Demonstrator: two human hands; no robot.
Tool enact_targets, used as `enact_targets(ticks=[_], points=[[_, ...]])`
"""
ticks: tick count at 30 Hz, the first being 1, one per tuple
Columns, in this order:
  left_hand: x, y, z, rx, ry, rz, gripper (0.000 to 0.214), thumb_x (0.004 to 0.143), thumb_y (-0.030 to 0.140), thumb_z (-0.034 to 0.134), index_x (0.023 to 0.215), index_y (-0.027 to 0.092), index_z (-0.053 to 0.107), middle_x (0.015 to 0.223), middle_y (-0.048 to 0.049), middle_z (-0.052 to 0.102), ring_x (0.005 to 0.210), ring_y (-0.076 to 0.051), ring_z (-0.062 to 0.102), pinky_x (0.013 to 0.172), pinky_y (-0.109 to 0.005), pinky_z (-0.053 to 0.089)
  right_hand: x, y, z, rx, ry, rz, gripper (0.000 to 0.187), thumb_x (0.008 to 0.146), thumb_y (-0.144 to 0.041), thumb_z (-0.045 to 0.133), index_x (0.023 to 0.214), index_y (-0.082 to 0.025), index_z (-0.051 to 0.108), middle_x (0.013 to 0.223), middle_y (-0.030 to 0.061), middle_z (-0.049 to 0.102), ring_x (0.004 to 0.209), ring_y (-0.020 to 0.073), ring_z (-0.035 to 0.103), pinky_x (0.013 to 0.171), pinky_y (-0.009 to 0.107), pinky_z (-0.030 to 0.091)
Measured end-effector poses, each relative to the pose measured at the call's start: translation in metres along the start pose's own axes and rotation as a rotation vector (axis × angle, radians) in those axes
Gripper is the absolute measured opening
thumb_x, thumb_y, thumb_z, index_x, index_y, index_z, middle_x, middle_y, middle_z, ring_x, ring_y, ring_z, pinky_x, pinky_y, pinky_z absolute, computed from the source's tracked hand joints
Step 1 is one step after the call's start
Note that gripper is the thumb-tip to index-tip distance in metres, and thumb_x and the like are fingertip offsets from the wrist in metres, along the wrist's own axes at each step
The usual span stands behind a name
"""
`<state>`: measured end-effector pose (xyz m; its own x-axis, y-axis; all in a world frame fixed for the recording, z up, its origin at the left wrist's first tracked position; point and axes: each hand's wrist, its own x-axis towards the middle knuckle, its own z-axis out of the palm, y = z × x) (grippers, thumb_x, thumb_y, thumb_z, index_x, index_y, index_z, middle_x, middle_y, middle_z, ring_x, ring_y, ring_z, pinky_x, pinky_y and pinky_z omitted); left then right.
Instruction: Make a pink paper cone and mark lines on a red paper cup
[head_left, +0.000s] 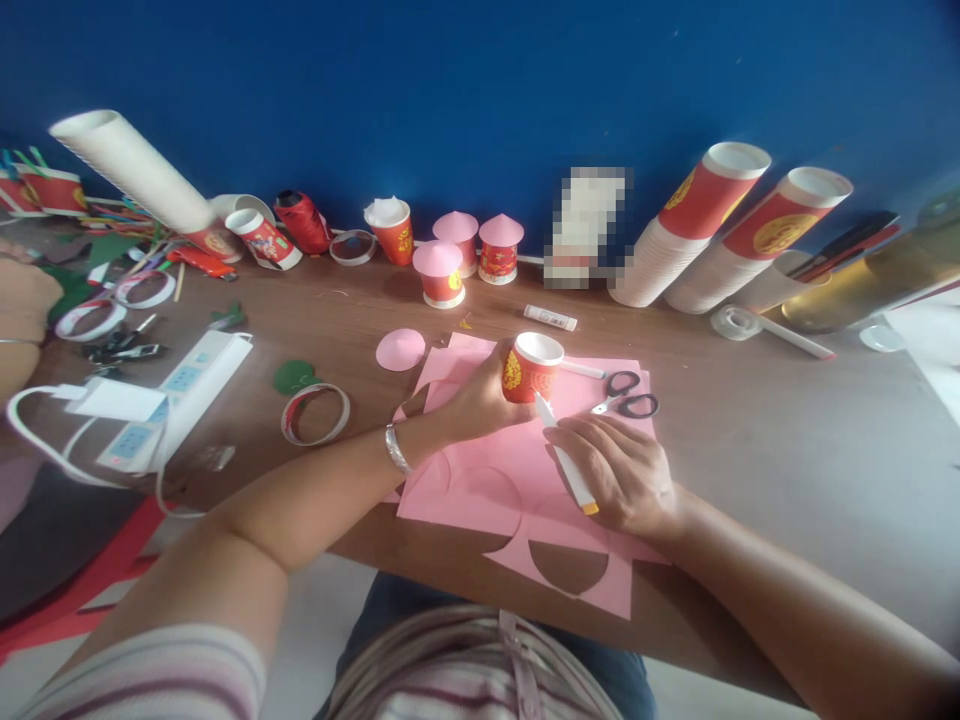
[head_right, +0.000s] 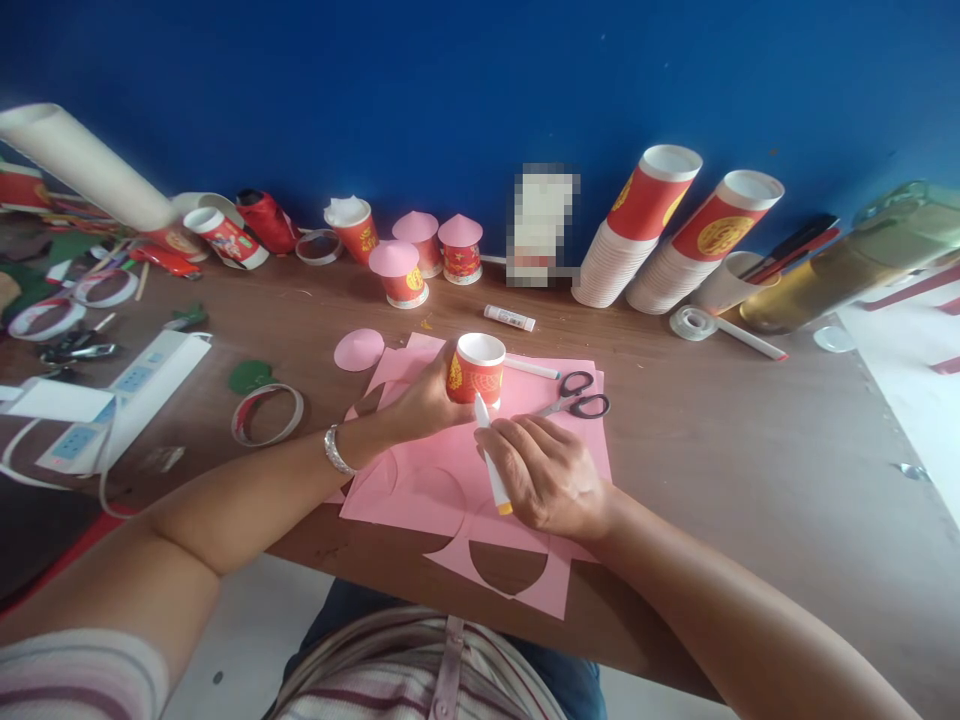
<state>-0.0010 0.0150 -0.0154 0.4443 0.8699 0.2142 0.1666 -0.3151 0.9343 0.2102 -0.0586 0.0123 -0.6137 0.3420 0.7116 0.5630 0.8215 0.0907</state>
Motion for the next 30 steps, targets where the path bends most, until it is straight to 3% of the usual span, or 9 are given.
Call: enact_targets(ticks=[12,30], points=[[0.0000,0.0034,0.0004,0.026,0.014,-0.088,0.056,0.074,0.017,0.080,0.122,0.021,0.051,0.107,-0.0037,0.065,0.089,-0.018,0.061,0.074,-0.030,0.053,0.0022,-0.0007,-0.0013,-0.003,-0.004,-0.009,0.023,0.102,-0.008,0.044,0.114,-0.010,0.064,0.088,0.0109,0.076,0.079,0.0203,0.072,0.072,0.034,0.064],[0.0001,0.0019,0.0012,0.026,0.020,-0.092,0.056,0.070,0.016,0.082,0.117,0.023,0.051,0.101,-0.0015,0.064,0.086,-0.017,0.060,0.072,-0.029,0.051,-0.0032,-0.0009,-0.0026,0.014,-0.038,-0.001,0.032,0.098,-0.005,0.048,0.126,-0.008,0.062,0.095,0.0140,0.077,0.086,0.0239,0.075,0.074,0.038,0.066]])
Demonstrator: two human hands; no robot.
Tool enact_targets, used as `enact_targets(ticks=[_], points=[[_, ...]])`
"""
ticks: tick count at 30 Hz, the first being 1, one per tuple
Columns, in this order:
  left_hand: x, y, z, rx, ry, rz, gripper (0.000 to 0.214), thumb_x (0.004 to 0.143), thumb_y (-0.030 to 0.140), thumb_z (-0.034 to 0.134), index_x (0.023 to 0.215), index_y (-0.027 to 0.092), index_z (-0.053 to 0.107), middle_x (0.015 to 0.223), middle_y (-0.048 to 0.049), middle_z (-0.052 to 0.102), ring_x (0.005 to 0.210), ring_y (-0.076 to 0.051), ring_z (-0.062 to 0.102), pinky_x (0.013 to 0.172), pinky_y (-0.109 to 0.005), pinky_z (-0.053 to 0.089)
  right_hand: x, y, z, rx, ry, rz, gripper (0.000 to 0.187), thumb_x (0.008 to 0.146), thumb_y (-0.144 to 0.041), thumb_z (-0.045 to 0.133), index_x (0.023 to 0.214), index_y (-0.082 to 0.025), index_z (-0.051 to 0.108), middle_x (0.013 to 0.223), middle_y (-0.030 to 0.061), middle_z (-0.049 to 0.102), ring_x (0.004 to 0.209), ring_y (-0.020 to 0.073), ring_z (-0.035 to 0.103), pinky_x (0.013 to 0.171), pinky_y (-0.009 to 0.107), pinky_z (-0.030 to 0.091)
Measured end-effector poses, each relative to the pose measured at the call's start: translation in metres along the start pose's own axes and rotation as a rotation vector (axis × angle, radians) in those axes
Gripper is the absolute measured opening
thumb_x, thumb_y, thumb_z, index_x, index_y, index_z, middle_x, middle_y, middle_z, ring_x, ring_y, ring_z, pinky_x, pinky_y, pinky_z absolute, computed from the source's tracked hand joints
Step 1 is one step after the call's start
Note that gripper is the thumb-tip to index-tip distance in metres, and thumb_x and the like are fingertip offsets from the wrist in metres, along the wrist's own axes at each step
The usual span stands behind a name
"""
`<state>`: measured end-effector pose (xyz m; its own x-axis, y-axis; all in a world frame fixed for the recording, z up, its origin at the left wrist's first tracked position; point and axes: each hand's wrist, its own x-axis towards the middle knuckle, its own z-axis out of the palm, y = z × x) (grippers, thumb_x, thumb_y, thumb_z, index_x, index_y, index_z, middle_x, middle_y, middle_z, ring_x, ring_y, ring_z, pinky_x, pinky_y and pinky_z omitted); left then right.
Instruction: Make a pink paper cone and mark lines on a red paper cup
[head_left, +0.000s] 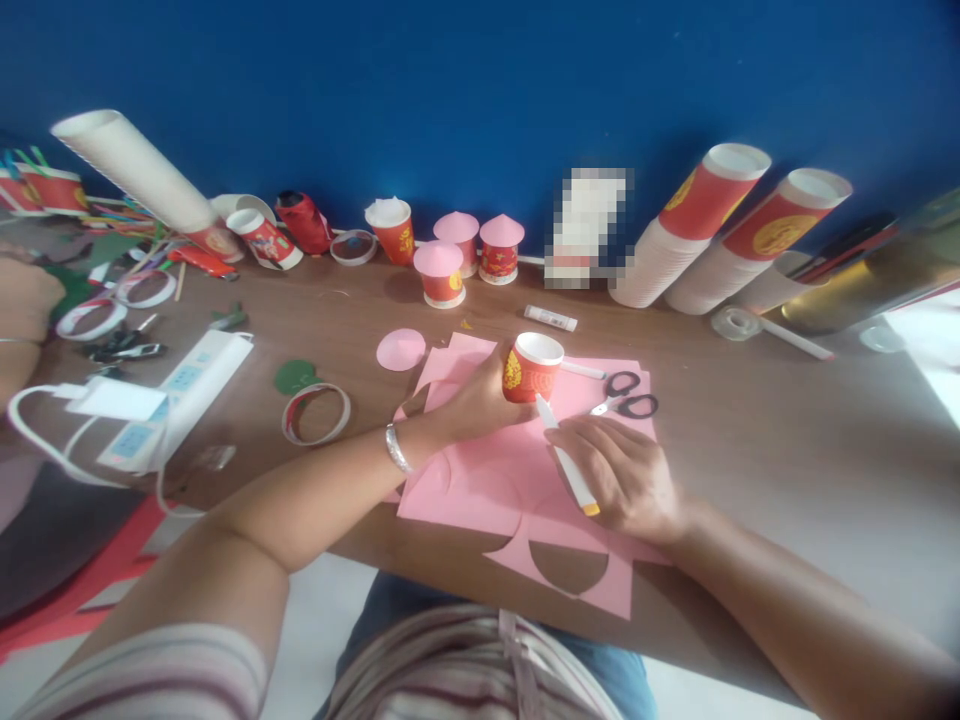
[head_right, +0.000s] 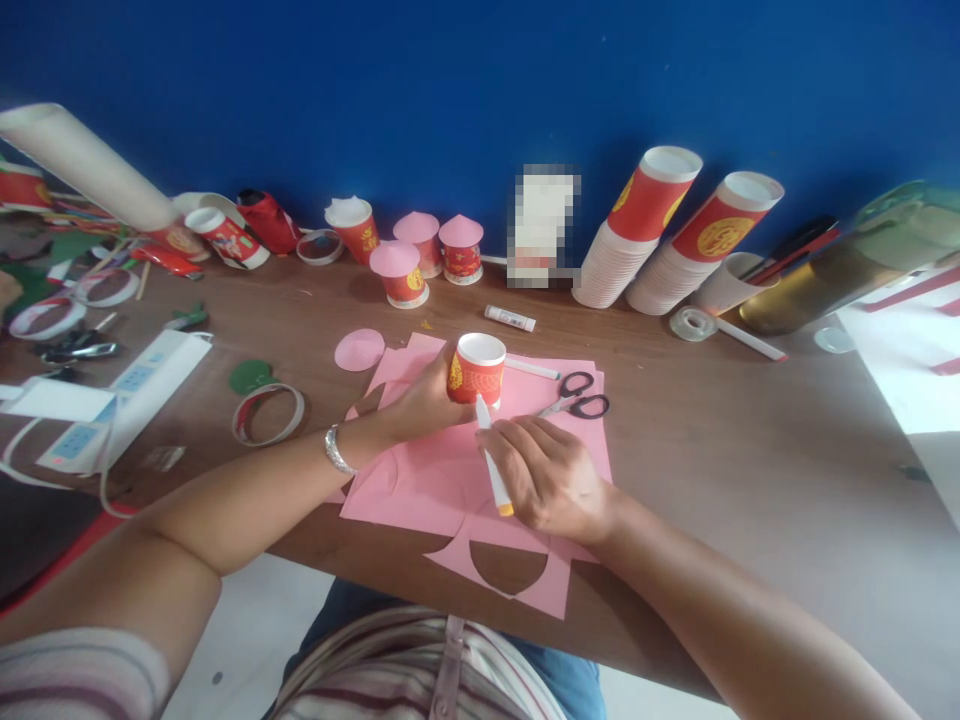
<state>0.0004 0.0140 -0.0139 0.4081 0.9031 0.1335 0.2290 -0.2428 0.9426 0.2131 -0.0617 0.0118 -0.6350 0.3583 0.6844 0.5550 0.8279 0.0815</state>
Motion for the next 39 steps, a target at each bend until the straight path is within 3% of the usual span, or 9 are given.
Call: enact_targets(ticks=[5,13,24,28,39], points=[[-0.001,0.000,-0.003,-0.017,-0.038,0.020,0.050,0.073,0.020,0.082,0.112,0.022,0.050,0.101,-0.0021,0.064,0.088,-0.018,0.060,0.075,-0.030,0.052,-0.003,0.000,0.000,0.044,0.017,0.016,0.037,0.097,-0.007,0.051,0.132,-0.012,0.062,0.098,0.0112,0.078,0.087,0.0233,0.076,0.076,0.039,0.068],[-0.002,0.006,-0.005,-0.004,-0.087,0.052,0.045,0.074,0.014,0.075,0.109,0.022,0.048,0.099,-0.0009,0.061,0.084,-0.016,0.057,0.071,-0.028,0.050,0.005,-0.002,-0.001,-0.011,0.046,-0.017,0.028,0.099,-0.005,0.051,0.124,-0.008,0.064,0.097,0.0137,0.078,0.087,0.0223,0.076,0.075,0.037,0.068],[0.000,-0.006,-0.002,-0.044,-0.089,0.108,0.051,0.078,0.030,0.085,0.114,0.022,0.050,0.106,-0.0052,0.066,0.091,-0.020,0.063,0.076,-0.033,0.055,0.005,0.001,0.001,-0.036,0.034,0.018,0.033,0.101,-0.006,0.048,0.131,-0.011,0.062,0.100,0.0135,0.078,0.088,0.0222,0.076,0.076,0.037,0.068],[0.000,-0.009,-0.001,-0.060,-0.069,0.097,0.054,0.077,0.034,0.088,0.113,0.022,0.049,0.104,-0.0051,0.066,0.089,-0.020,0.063,0.074,-0.033,0.055,0.007,0.001,0.002,-0.066,0.041,-0.012,0.027,0.101,-0.005,0.049,0.124,-0.006,0.063,0.098,0.0161,0.078,0.086,0.0225,0.075,0.074,0.037,0.067],[0.000,-0.003,-0.001,-0.038,-0.071,0.116,0.053,0.076,0.026,0.087,0.113,0.022,0.049,0.106,-0.0056,0.065,0.090,-0.019,0.061,0.077,-0.033,0.054,0.007,-0.001,0.003,-0.063,0.040,-0.020,0.026,0.098,-0.003,0.053,0.121,-0.008,0.064,0.095,0.0127,0.075,0.083,0.0208,0.072,0.071,0.035,0.063]])
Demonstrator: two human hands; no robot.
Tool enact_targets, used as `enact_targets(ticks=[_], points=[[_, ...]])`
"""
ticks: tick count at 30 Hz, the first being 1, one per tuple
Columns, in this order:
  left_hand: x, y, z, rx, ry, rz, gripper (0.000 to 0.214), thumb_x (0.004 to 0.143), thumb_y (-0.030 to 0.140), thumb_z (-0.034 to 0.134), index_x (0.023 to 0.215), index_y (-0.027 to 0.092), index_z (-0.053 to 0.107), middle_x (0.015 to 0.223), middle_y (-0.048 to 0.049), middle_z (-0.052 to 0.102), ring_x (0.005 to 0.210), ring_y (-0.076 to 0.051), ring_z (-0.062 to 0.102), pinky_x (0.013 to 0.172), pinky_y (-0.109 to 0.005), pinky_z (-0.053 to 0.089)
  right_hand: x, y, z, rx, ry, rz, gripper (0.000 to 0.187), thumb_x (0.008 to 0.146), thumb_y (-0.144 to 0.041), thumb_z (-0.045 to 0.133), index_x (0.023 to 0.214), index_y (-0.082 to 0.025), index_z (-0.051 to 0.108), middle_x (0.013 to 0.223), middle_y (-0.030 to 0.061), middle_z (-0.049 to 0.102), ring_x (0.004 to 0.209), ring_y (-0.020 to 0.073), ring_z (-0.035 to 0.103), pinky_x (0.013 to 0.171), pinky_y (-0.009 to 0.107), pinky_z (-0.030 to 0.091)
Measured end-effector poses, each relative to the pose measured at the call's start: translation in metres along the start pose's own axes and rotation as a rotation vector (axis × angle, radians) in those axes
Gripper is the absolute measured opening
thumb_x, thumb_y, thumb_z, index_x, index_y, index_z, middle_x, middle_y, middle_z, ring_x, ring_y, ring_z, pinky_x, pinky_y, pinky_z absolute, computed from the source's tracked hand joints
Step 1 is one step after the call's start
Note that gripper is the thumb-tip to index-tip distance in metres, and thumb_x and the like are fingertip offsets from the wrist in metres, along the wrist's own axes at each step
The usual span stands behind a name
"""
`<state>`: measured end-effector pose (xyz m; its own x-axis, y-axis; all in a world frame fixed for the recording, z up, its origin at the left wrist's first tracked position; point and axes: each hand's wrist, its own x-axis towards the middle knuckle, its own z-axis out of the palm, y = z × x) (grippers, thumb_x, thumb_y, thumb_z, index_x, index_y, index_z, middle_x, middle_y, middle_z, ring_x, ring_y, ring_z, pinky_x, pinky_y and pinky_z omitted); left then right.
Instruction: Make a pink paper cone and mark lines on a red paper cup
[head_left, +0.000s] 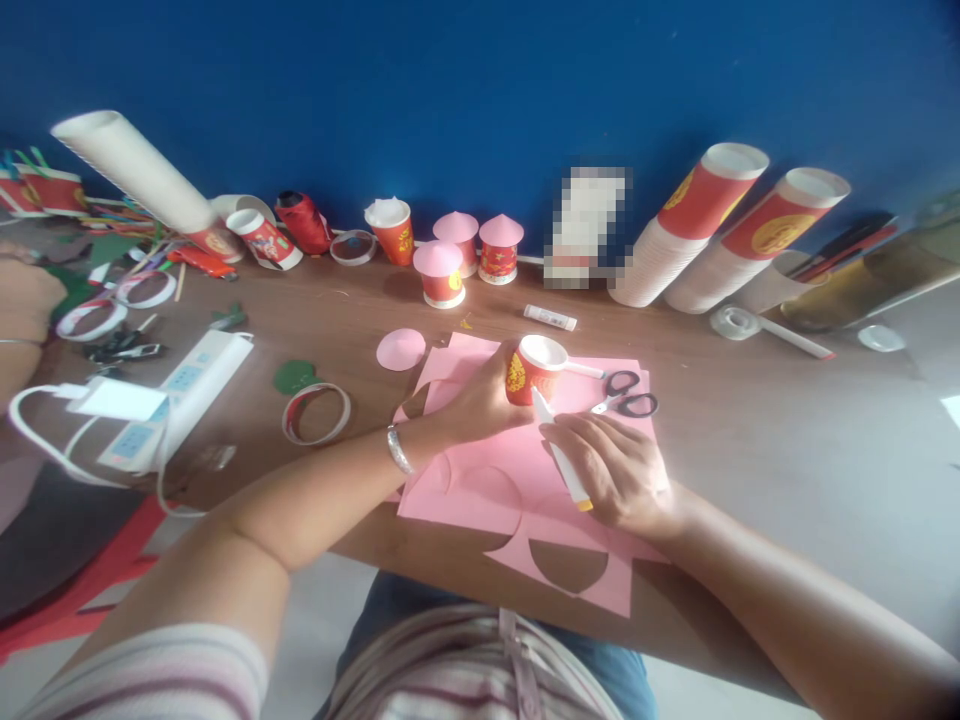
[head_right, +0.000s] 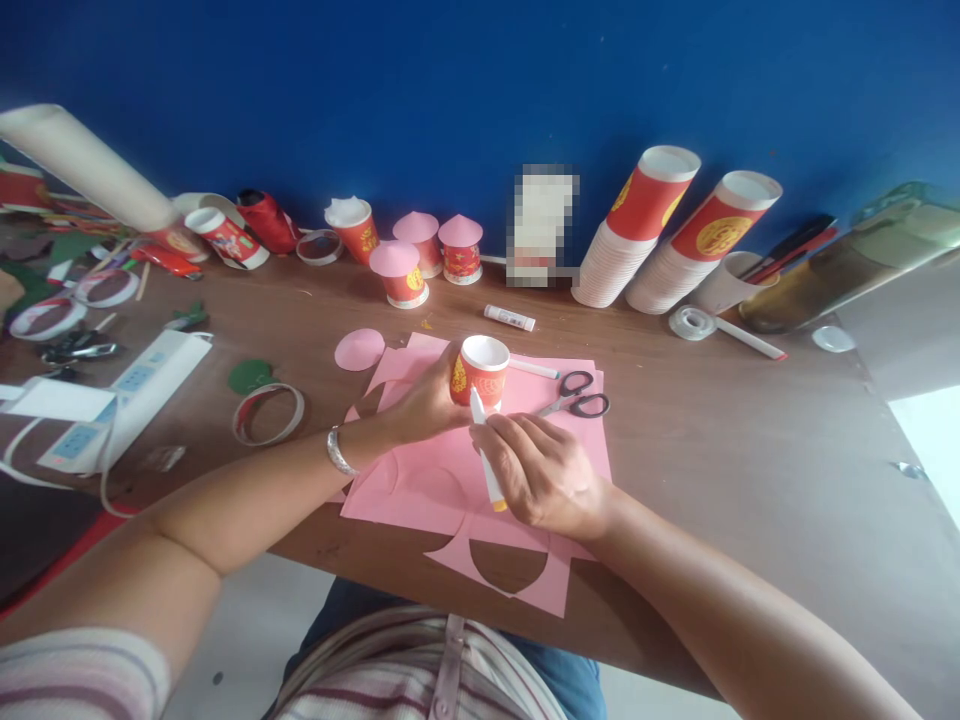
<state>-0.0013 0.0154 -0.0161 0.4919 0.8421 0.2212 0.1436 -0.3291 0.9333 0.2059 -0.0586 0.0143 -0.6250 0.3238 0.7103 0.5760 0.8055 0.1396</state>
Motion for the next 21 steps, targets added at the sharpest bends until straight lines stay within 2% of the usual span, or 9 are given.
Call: enact_targets(ticks=[7,11,21], points=[[0.0002,-0.0001,0.0005,0.018,0.009,0.060,0.050,0.076,0.017,0.080,0.113,0.022,0.047,0.105,-0.0035,0.063,0.088,-0.017,0.058,0.077,-0.031,0.051,-0.0018,-0.0011,-0.0010,0.021,-0.010,0.003,0.026,0.098,-0.004,0.054,0.122,-0.008,0.064,0.093,0.0123,0.076,0.083,0.0223,0.073,0.070,0.036,0.064],[0.0004,0.0015,0.0008,0.025,0.015,0.033,0.048,0.076,0.013,0.077,0.113,0.022,0.048,0.102,-0.0026,0.062,0.086,-0.016,0.057,0.075,-0.030,0.050,-0.0023,-0.0018,-0.0008,0.036,-0.013,0.010,0.027,0.099,-0.005,0.052,0.124,-0.010,0.063,0.091,0.0106,0.076,0.080,0.0215,0.073,0.068,0.036,0.063],[0.0001,0.0042,0.0001,0.041,0.017,0.016,0.046,0.077,0.016,0.077,0.113,0.021,0.048,0.100,-0.0027,0.062,0.086,-0.016,0.057,0.074,-0.030,0.049,-0.0043,-0.0022,0.0002,0.033,-0.013,-0.001,0.024,0.098,-0.004,0.054,0.120,-0.008,0.064,0.091,0.0114,0.076,0.080,0.0212,0.072,0.069,0.035,0.062]])
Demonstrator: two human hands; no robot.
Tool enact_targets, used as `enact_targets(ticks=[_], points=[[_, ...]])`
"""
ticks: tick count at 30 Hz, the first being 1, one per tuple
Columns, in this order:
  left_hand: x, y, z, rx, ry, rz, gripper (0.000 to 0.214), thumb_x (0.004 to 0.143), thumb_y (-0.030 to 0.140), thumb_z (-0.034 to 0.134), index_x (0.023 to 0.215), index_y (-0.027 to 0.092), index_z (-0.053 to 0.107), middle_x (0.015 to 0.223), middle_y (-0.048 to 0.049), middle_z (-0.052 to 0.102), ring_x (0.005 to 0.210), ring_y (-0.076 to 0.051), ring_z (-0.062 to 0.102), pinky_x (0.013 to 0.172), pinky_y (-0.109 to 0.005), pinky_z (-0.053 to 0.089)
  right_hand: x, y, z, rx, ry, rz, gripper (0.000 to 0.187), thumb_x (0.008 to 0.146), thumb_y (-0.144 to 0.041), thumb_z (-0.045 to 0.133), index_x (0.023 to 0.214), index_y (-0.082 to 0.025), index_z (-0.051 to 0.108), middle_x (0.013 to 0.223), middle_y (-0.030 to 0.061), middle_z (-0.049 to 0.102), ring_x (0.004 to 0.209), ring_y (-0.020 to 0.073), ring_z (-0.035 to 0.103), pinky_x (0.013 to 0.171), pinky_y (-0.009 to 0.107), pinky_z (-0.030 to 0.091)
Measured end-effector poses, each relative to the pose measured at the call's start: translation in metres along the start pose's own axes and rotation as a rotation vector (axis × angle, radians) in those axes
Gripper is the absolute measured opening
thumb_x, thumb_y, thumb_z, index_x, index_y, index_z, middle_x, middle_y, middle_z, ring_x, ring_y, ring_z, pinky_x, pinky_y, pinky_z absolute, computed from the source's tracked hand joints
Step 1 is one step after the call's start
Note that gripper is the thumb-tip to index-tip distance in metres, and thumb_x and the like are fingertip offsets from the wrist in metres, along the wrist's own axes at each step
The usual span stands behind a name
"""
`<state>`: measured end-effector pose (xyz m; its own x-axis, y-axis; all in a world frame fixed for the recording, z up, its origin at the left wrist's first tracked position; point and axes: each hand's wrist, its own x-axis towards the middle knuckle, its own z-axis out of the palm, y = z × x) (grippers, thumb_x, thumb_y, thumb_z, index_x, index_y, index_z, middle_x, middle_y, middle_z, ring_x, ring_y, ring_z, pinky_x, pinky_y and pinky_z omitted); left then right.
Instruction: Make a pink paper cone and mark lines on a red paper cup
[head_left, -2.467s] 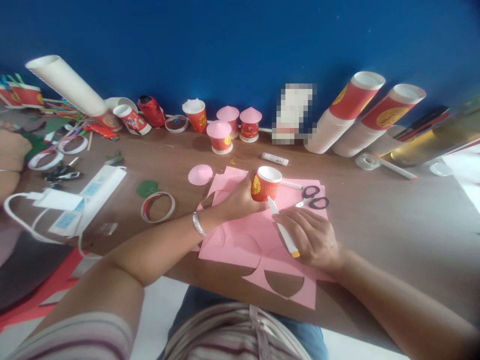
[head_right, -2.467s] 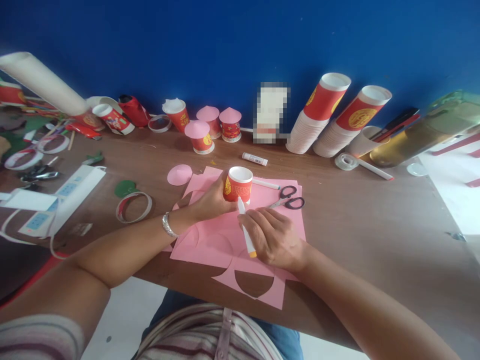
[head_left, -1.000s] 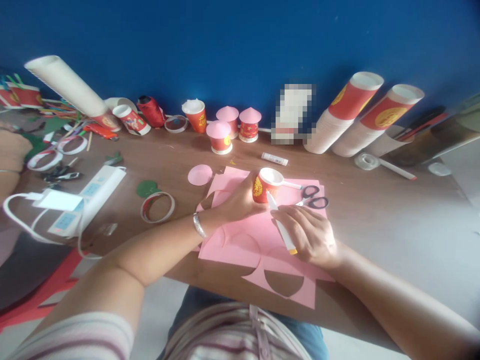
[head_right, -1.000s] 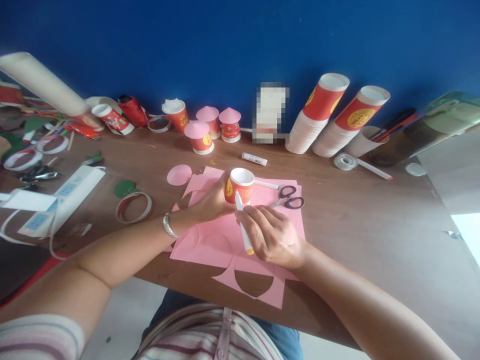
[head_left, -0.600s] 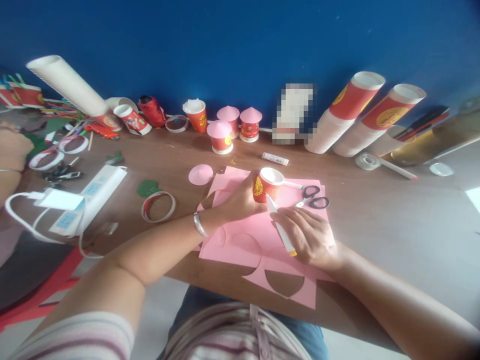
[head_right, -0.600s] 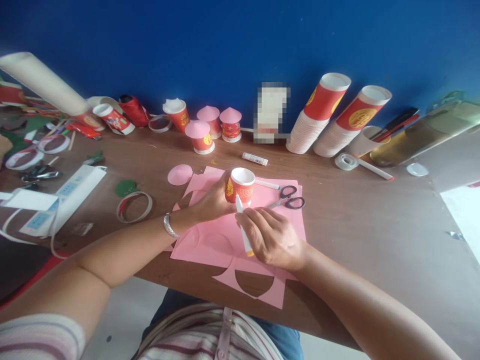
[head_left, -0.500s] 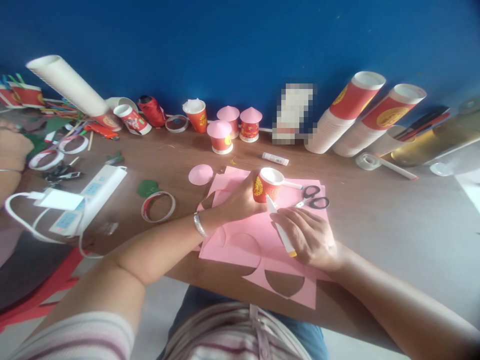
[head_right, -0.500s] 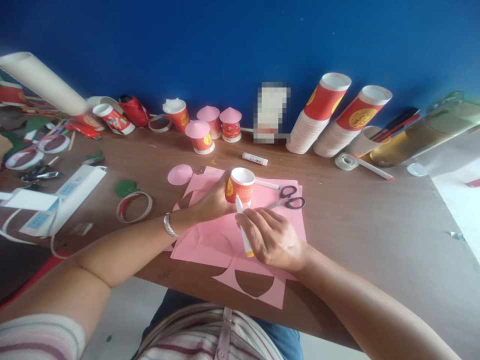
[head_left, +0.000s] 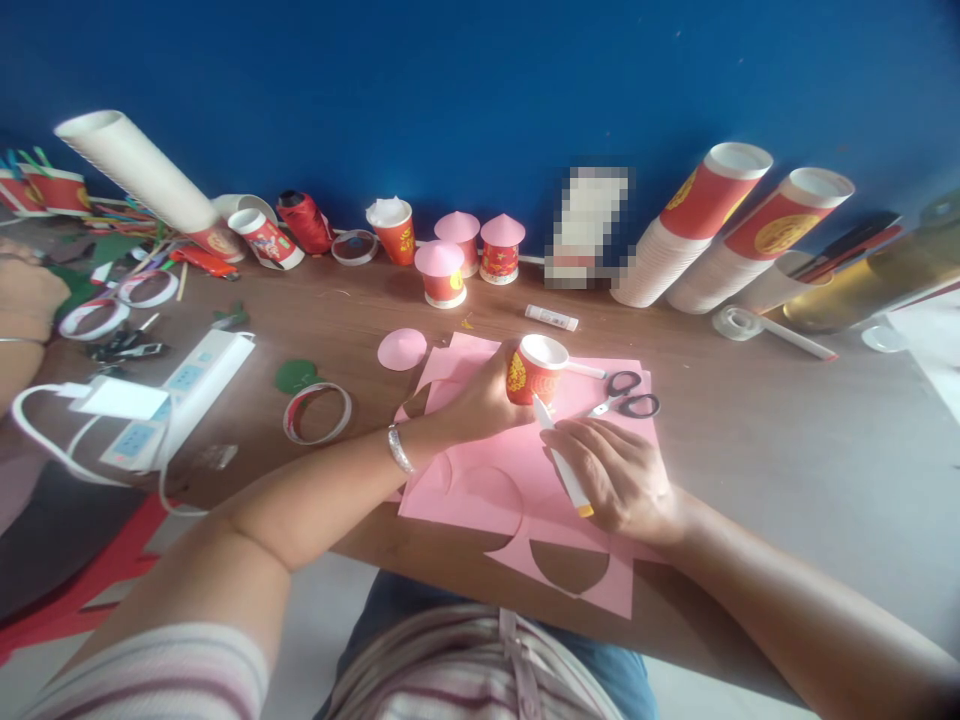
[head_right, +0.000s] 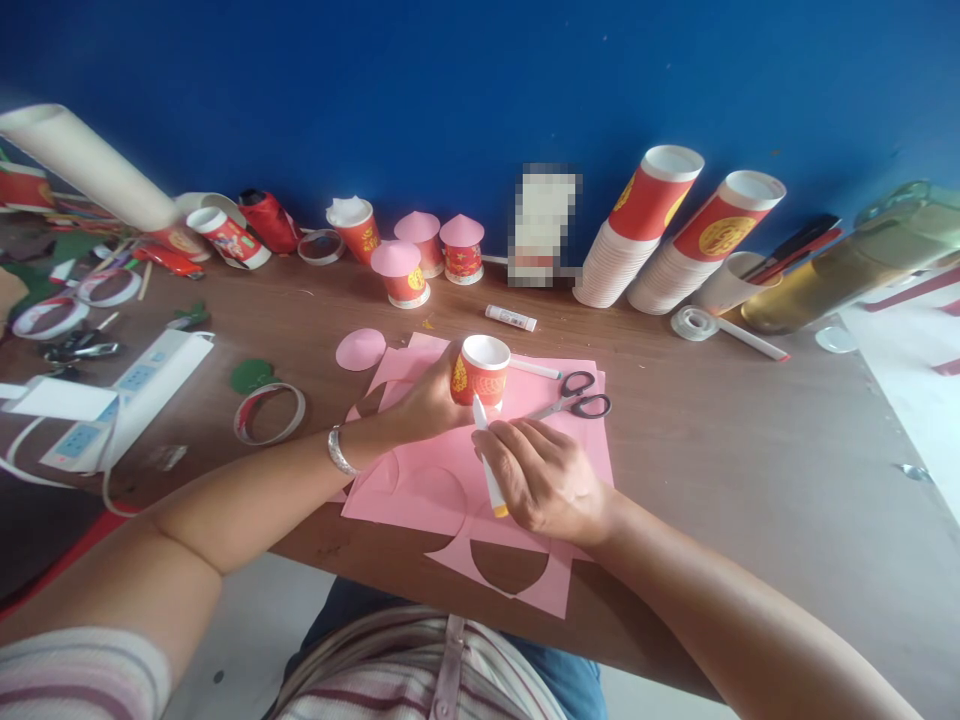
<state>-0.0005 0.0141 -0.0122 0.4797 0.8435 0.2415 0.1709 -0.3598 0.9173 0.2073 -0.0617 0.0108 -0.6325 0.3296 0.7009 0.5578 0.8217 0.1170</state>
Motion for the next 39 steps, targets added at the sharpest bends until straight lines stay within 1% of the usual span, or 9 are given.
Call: enact_targets(ticks=[4,11,18,21,24,28,32,37,39], points=[[0.0006,-0.0014,0.0000,0.003,0.008,0.020,0.045,0.077,0.016,0.077,0.111,0.021,0.048,0.098,-0.0022,0.061,0.084,-0.016,0.056,0.073,-0.030,0.049,0.0005,-0.0003,-0.0003,0.015,-0.008,0.008,0.027,0.099,-0.004,0.052,0.122,-0.010,0.064,0.090,0.0103,0.075,0.080,0.0210,0.072,0.068,0.035,0.062],[0.0011,0.0006,-0.0001,0.062,0.012,0.034,0.042,0.076,0.012,0.076,0.103,0.021,0.046,0.094,-0.0006,0.058,0.080,-0.013,0.052,0.071,-0.029,0.048,0.0023,-0.0009,-0.0004,0.001,-0.004,0.000,0.022,0.099,-0.004,0.053,0.117,-0.008,0.065,0.089,0.0110,0.074,0.078,0.0207,0.071,0.068,0.035,0.061],[0.0002,-0.0009,-0.0001,0.065,0.023,0.036,0.043,0.077,0.017,0.078,0.109,0.021,0.048,0.093,-0.0009,0.059,0.082,-0.015,0.056,0.073,-0.031,0.051,0.0004,-0.0006,-0.0012,0.003,-0.005,0.000,0.022,0.100,-0.005,0.052,0.118,-0.008,0.064,0.089,0.0111,0.075,0.079,0.0205,0.072,0.068,0.035,0.064],[0.0002,-0.0031,-0.0003,0.027,0.009,0.037,0.043,0.079,0.020,0.078,0.111,0.021,0.049,0.096,-0.0023,0.061,0.083,-0.016,0.058,0.073,-0.031,0.052,-0.0007,-0.0006,-0.0010,0.018,0.003,-0.014,0.023,0.100,-0.004,0.050,0.117,-0.007,0.065,0.092,0.0127,0.076,0.083,0.0209,0.073,0.073,0.036,0.065],[0.0006,-0.0045,-0.0006,-0.004,-0.010,0.059,0.044,0.080,0.021,0.078,0.113,0.021,0.048,0.100,-0.0034,0.062,0.085,-0.016,0.058,0.073,-0.031,0.052,-0.0007,-0.0005,-0.0004,0.010,0.010,-0.019,0.021,0.099,-0.003,0.053,0.116,-0.005,0.066,0.095,0.0141,0.077,0.084,0.0212,0.073,0.077,0.035,0.065],[0.0007,-0.0048,-0.0006,-0.028,-0.017,0.048,0.048,0.079,0.021,0.079,0.116,0.021,0.049,0.102,-0.0046,0.063,0.086,-0.017,0.059,0.074,-0.031,0.052,0.0004,0.0002,0.0004,-0.027,0.021,-0.023,0.021,0.097,-0.003,0.057,0.117,-0.005,0.066,0.096,0.0149,0.077,0.085,0.0218,0.073,0.076,0.035,0.064],[0.0005,-0.0032,-0.0007,-0.047,-0.024,0.013,0.052,0.079,0.029,0.084,0.118,0.022,0.050,0.105,-0.0057,0.064,0.089,-0.018,0.060,0.077,-0.033,0.052,0.0013,0.0009,0.0005,-0.021,0.022,-0.016,0.026,0.097,-0.003,0.056,0.120,-0.006,0.066,0.095,0.0144,0.077,0.084,0.0220,0.073,0.074,0.035,0.064],[0.0010,-0.0017,0.0000,-0.054,-0.010,0.004,0.058,0.078,0.039,0.088,0.118,0.022,0.050,0.105,-0.0063,0.064,0.091,-0.020,0.061,0.079,-0.035,0.053,0.0022,0.0004,0.0010,0.019,-0.002,0.021,0.034,0.098,-0.004,0.053,0.129,-0.013,0.064,0.096,0.0106,0.078,0.083,0.0214,0.073,0.073,0.036,0.065],[0.0012,-0.0014,0.0003,-0.052,-0.005,0.007,0.058,0.077,0.040,0.088,0.117,0.022,0.050,0.105,-0.0065,0.064,0.092,-0.021,0.061,0.080,-0.035,0.053,0.0030,-0.0001,0.0013,0.020,-0.003,0.017,0.032,0.098,-0.004,0.054,0.127,-0.012,0.064,0.094,0.0103,0.077,0.083,0.0214,0.073,0.072,0.036,0.064]])
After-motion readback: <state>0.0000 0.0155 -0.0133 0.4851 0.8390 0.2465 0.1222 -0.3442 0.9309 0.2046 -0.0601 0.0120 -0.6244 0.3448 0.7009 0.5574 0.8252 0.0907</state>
